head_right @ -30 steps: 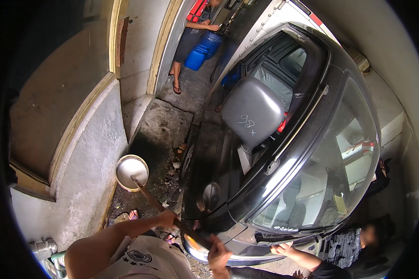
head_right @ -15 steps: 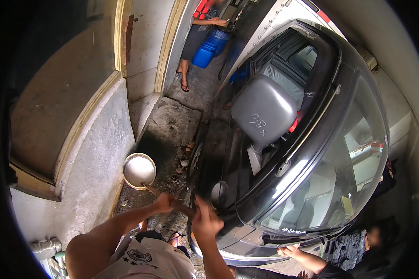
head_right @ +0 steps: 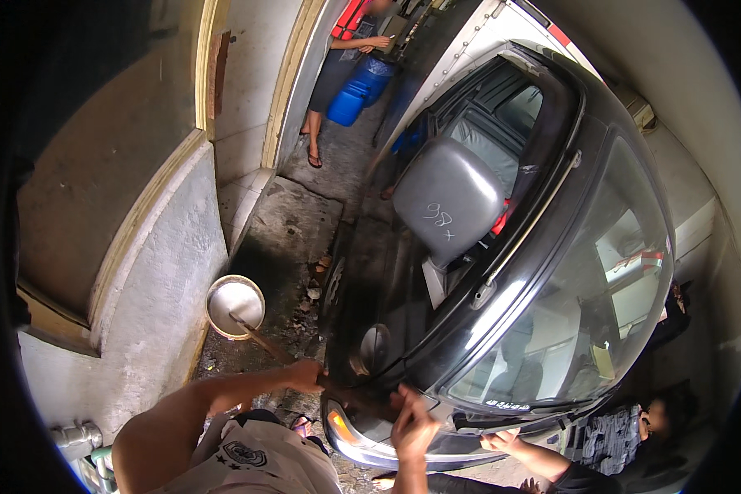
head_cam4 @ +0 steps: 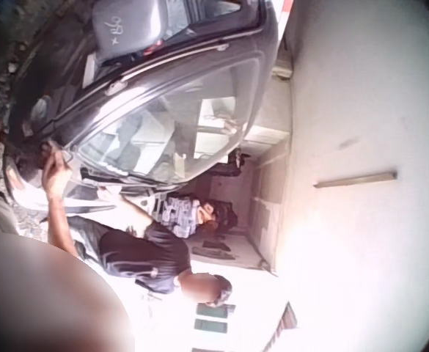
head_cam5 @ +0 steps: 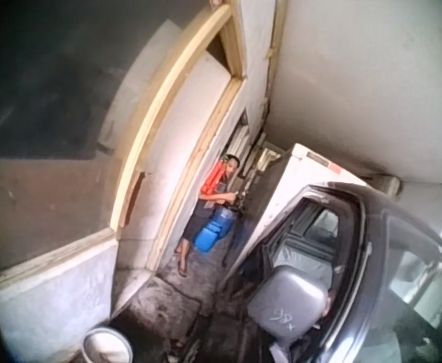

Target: The person repeatedly dips a long-handled brush into a bucket and scrubs the front bumper and lower hood of a dark car. Another person wipes the windshield with a cloth. The camera wearer continues scrubbing the same area throughout the clip.

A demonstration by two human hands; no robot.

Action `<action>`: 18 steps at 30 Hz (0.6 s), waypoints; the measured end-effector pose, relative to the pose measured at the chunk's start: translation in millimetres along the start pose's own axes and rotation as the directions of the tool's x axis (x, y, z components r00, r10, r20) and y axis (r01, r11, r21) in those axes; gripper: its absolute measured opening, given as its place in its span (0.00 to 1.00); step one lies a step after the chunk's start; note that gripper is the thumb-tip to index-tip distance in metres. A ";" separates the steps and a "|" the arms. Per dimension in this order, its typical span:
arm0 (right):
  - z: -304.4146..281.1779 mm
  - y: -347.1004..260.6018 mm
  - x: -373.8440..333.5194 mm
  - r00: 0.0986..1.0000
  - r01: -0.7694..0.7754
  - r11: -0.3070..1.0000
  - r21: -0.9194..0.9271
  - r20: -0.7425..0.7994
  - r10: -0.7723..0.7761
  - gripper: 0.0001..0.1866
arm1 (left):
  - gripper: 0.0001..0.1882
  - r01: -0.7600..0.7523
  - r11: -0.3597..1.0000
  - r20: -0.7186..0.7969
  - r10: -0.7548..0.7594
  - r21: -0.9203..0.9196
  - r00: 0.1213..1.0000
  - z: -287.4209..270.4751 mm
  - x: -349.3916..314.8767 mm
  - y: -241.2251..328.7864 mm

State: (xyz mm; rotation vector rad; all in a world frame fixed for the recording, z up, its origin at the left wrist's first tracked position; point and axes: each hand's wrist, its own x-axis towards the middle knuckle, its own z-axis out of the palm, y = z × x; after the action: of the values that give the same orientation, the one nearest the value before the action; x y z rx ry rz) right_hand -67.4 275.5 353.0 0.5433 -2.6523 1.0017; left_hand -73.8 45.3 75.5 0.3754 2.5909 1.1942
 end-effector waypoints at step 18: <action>56.0 37.5 -140.9 0.988 -0.119 0.980 -0.158 0.075 0.132 0.16 | 0.15 -0.001 0.998 0.017 0.000 0.056 1.000 105.7 -43.8 -57.7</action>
State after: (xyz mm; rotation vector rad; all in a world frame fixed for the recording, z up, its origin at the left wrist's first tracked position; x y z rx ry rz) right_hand 37.3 299.3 239.6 0.3973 -2.8402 0.8151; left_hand -3.9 68.2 -29.4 0.3956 2.6146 1.1159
